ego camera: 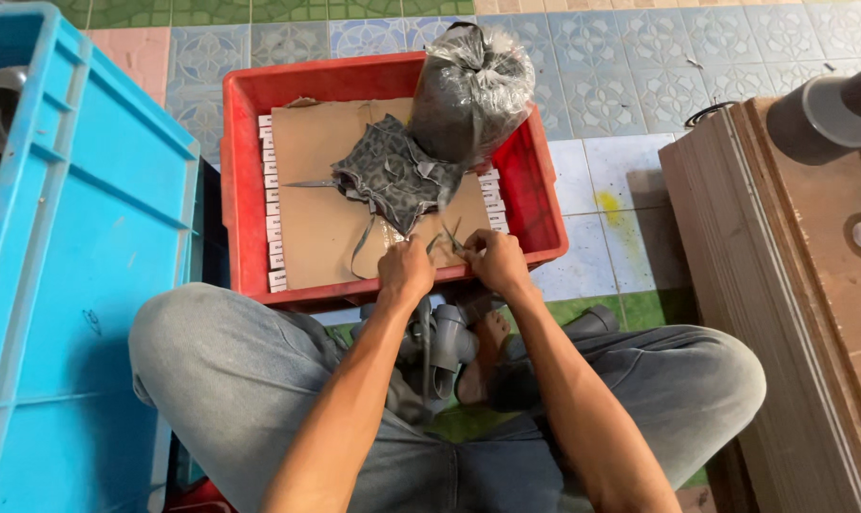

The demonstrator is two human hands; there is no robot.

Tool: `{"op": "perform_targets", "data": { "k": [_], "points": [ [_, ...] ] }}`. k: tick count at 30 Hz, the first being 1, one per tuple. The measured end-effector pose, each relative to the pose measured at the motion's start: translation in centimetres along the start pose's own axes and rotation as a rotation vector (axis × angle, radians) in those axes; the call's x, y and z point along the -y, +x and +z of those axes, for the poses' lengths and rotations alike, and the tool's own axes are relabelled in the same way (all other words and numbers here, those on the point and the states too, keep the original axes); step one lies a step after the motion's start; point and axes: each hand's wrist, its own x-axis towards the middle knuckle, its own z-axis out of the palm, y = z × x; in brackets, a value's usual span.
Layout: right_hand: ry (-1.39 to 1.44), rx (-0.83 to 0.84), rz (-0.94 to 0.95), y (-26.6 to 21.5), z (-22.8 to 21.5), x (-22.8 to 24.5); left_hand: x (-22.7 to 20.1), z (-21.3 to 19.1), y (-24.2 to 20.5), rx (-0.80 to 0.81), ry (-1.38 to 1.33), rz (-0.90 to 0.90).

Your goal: The person sits on the floor and wipes gray plastic pipe fittings with a cloth. They pick fittings from a blue crate, wipe them over a red tray, and place them on the floor. The person handles the fittings one at a time, rotating them to clean different sides.

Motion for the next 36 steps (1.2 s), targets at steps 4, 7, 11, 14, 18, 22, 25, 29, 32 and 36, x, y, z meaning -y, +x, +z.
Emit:
{"op": "perform_targets", "data": {
  "k": [4,7,11,14,18,22,25,29,32,36],
  "points": [
    [-0.070,0.040,0.067,-3.2,-3.2,3.2,0.5,1.0,1.3,0.057,0.113,0.041],
    [-0.089,0.053,0.017,-3.6,-3.7,2.8,-0.8,-0.2,0.4,0.091,0.084,0.018],
    [0.003,0.040,-0.042,-3.8,-3.1,2.1,-1.2,-1.1,0.4,0.085,0.051,-0.025],
    [0.076,0.017,-0.095,-3.7,-3.6,2.1,-1.2,-1.3,0.3,0.074,0.003,-0.044],
    [0.165,-0.069,-0.188,-3.6,-3.2,0.8,-2.2,-1.3,-1.0,-0.036,0.010,0.012],
    [0.220,-0.170,-0.243,-2.1,-2.3,-2.3,-6.6,-1.5,-2.8,-0.475,-0.126,0.396],
    [0.198,-0.280,-0.259,-1.1,-2.0,-5.9,-10.5,-1.0,-3.6,-0.375,-0.278,0.577],
    [0.209,-0.326,-0.065,-2.0,-4.9,-9.9,-14.7,2.9,-2.6,-0.095,-0.374,0.586],
    [0.237,-0.332,0.200,-3.4,-7.0,-12.4,-17.3,6.6,-1.6,0.001,-0.416,0.617],
    [0.306,-0.420,0.465,-4.5,-7.1,-19.5,-19.6,12.4,-1.1,0.116,-0.461,0.579]
  ]
}}
